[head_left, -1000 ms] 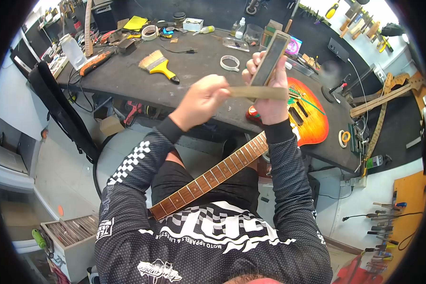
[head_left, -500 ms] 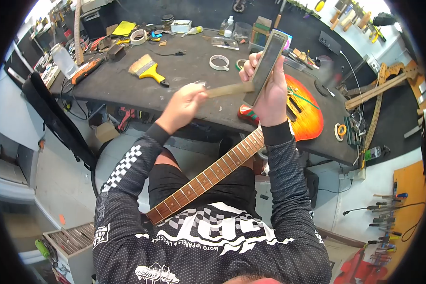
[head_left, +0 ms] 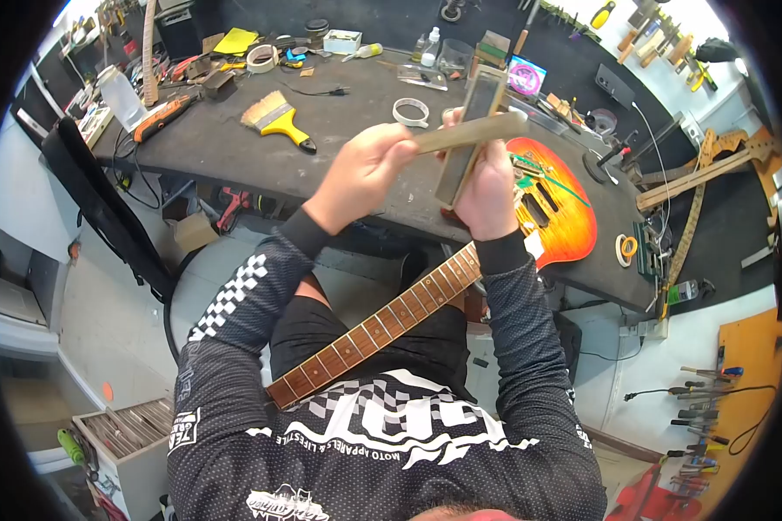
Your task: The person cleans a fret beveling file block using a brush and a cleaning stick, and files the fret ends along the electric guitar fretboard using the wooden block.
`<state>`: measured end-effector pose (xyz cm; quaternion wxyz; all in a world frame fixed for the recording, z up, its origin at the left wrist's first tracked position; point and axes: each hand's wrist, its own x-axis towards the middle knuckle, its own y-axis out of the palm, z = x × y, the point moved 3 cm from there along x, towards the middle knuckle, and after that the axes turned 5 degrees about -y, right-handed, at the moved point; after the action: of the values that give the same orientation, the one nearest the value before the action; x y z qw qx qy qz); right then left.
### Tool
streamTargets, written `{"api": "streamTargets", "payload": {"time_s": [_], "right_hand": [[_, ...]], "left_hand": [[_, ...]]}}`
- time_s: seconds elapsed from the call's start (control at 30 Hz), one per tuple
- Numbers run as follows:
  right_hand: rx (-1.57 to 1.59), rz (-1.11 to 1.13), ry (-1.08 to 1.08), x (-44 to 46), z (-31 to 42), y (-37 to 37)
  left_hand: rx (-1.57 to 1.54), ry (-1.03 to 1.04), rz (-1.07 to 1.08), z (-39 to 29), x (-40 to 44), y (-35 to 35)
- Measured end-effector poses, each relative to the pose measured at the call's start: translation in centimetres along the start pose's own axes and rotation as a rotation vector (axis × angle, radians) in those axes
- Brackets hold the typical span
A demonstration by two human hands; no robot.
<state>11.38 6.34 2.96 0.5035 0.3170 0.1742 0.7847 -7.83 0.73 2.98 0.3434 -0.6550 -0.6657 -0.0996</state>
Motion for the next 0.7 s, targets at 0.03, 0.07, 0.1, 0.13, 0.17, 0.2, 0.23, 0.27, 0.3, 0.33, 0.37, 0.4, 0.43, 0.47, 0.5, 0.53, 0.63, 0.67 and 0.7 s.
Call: {"api": "streamTargets", "payload": {"time_s": [0.03,0.07,0.1,0.13,0.17,0.2,0.23,0.27,0.3,0.33,0.37,0.4,0.43,0.47,0.5,0.53,0.63,0.67,0.7], "right_hand": [[0.055,0.015,0.005,0.1,-0.1,0.3],[0.109,0.029,0.008,0.1,0.0,0.6],[0.164,0.041,0.005,0.2,0.3,0.7],[0.159,0.07,0.002,0.3,1.0,0.2],[0.153,0.098,-0.001,0.4,1.8,-0.6],[0.147,0.128,0.004,0.3,2.3,-1.5],[0.143,0.161,0.019,0.3,2.3,-1.8],[0.106,0.161,0.035,0.3,1.5,-1.5],[0.07,0.16,0.053,0.1,0.4,-0.9],[0.033,0.16,0.065,-0.1,-0.5,-0.3],[0.014,0.109,0.047,-0.4,-0.5,0.7],[-0.007,0.058,0.028,-0.8,0.0,1.8],[-0.027,0.007,0.002,-0.9,0.6,2.2],[-0.085,-0.023,-0.018,-0.5,1.3,0.8],[-0.06,-0.007,-0.009,-0.4,1.7,-0.5],[-0.035,0.01,0.003,-0.3,2.2,-0.8],[-0.001,0.058,0.057,-0.8,0.9,0.1],[0.001,0.114,0.068,-0.9,0.1,0.6],[0.004,0.169,0.074,-1.0,-0.5,1.0]], "left_hand": [[0.019,0.022,0.003,0.2,0.0,0.1],[0.037,0.046,0.007,0.7,-0.1,0.4],[0.056,0.074,0.017,1.2,0.0,0.9],[0.12,0.016,0.028,2.6,-0.9,0.1],[0.121,0.022,0.006,4.2,-1.8,-0.7],[0.114,-0.063,0.036,4.7,-2.1,-1.5],[0.108,-0.156,0.058,5.0,-2.5,-2.1],[0.049,-0.107,0.033,3.2,-1.7,-1.9],[-0.01,-0.059,0.006,0.3,0.1,-1.0],[-0.068,-0.006,-0.017,-1.4,1.2,-0.5],[-0.039,0.03,-0.021,-1.4,1.2,-0.2],[-0.013,0.068,-0.025,-1.2,1.3,0.2],[0.015,0.111,-0.025,-1.0,1.4,0.7],[0.121,0.02,-0.011,0.3,0.5,-0.1],[0.165,-0.008,0.007,2.3,-0.5,-0.9],[0.179,-0.039,0.014,2.4,-0.7,-1.8],[0.064,-0.057,-0.056,0.6,1.0,-2.2],[0.002,-0.045,-0.093,-0.9,2.4,-2.0],[0.003,-0.012,-0.096,-1.2,3.2,-1.6]]}}
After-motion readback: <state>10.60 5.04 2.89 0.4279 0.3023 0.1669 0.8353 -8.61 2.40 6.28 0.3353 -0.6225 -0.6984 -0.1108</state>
